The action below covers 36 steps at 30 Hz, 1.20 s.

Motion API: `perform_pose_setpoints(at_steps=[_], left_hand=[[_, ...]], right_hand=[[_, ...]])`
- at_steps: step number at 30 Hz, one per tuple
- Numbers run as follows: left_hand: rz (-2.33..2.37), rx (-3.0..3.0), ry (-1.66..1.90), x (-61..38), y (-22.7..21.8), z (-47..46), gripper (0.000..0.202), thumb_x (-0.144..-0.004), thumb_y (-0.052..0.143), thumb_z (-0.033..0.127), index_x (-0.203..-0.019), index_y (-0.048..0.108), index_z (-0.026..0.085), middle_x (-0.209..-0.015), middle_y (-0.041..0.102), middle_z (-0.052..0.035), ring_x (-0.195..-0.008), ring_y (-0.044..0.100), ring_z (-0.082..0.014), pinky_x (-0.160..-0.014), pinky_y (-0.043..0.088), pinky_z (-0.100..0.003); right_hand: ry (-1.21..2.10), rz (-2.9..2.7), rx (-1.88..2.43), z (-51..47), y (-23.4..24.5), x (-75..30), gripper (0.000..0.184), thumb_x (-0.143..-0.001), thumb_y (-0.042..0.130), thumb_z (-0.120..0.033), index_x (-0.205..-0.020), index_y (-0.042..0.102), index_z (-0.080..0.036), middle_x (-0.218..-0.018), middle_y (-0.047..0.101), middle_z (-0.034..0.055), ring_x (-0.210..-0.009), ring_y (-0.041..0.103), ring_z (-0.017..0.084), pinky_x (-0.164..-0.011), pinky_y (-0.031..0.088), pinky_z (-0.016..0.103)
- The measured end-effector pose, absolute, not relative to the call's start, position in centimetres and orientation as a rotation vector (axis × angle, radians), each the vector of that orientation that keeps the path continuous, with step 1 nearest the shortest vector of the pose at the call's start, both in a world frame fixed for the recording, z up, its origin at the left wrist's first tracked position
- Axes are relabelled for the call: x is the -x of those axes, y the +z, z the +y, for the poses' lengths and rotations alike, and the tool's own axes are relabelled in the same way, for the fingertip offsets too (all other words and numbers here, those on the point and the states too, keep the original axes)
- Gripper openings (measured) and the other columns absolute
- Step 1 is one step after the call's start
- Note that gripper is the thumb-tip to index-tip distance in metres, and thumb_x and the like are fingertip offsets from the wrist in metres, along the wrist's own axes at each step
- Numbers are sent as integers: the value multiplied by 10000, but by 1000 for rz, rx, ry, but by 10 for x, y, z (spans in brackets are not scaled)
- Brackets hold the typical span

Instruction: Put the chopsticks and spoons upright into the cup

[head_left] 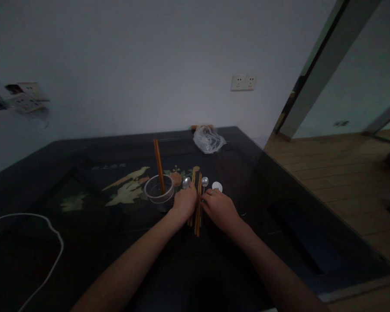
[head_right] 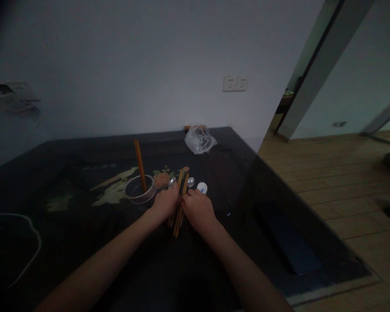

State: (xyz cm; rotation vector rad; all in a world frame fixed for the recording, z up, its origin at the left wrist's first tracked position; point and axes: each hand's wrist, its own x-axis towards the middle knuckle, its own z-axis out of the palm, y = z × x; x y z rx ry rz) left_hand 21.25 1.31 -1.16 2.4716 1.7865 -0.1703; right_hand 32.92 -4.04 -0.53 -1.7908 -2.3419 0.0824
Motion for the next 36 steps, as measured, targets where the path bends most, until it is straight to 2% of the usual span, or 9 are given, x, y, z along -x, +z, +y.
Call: perform_pose_setpoints(at_steps=[7,16,21,24,27,29,33,36], left_hand=[[1809,-2424,-195,-213,-9,14,316,-913,332,134,-1182,441,9,-992,653,-268,-974,664,-312,-792,530,-392],[1800,-2368,-195,-214,-14,15,277,-898,326,111,-1088,511,32,-973,660,-257,-986,662,-289,-801,524,-357],[1763,-2383,-123,-210,-2,13,273,-898,395,208,-1099,489,50,-960,670,-223,-959,667,-310,-761,532,-363],[1741,-2421,-14,-205,7,10,282,-910,403,275,-1085,485,70,-946,674,-198,-921,675,-316,-757,525,-387],[1683,-2470,37,-200,17,3,270,-927,384,303,-1059,487,91,-916,675,-178,-867,686,-302,-739,521,-387],[1631,-2508,29,-200,24,-5,262,-931,379,305,-1055,485,100,-901,675,-166,-834,691,-290,-709,524,-367],[1582,-2544,-48,-205,33,-22,249,-918,403,289,-1081,479,118,-849,687,-129,-793,694,-278,-665,526,-344],[1517,-2591,-98,-203,34,-31,256,-914,400,277,-1108,478,128,-832,690,-115,-766,692,-285,-643,524,-360]], right_hand=[[111,-2414,1779,-41,-9,-325,199,-908,475,-203,-948,665,-161,-992,657,91,-974,586,219,-805,480,324],[104,-2424,1801,-41,-9,-325,183,-893,512,-239,-943,673,-165,-996,664,84,-970,592,226,-789,485,311],[114,-2329,1823,-40,-2,-330,201,-904,493,-233,-941,678,-166,-995,679,87,-972,607,222,-800,475,300],[226,-2137,1832,-38,2,-337,208,-910,488,-250,-967,676,-182,-996,691,74,-963,623,212,-786,469,284],[425,-1918,1727,-31,1,-347,225,-914,469,-251,-978,674,-183,-950,707,63,-875,648,182,-750,465,261],[584,-1783,1612,-26,-1,-352,238,-909,453,-251,-924,672,-160,-850,706,58,-747,647,161,-670,465,246],[899,-1505,1388,-20,-4,-355,270,-876,464,-324,-723,607,-153,-604,601,3,-496,533,115,-480,406,217],[1006,-1333,1283,-21,-5,-349,250,-810,562,-397,-737,590,-160,-576,555,-23,-471,489,102,-439,371,207]])
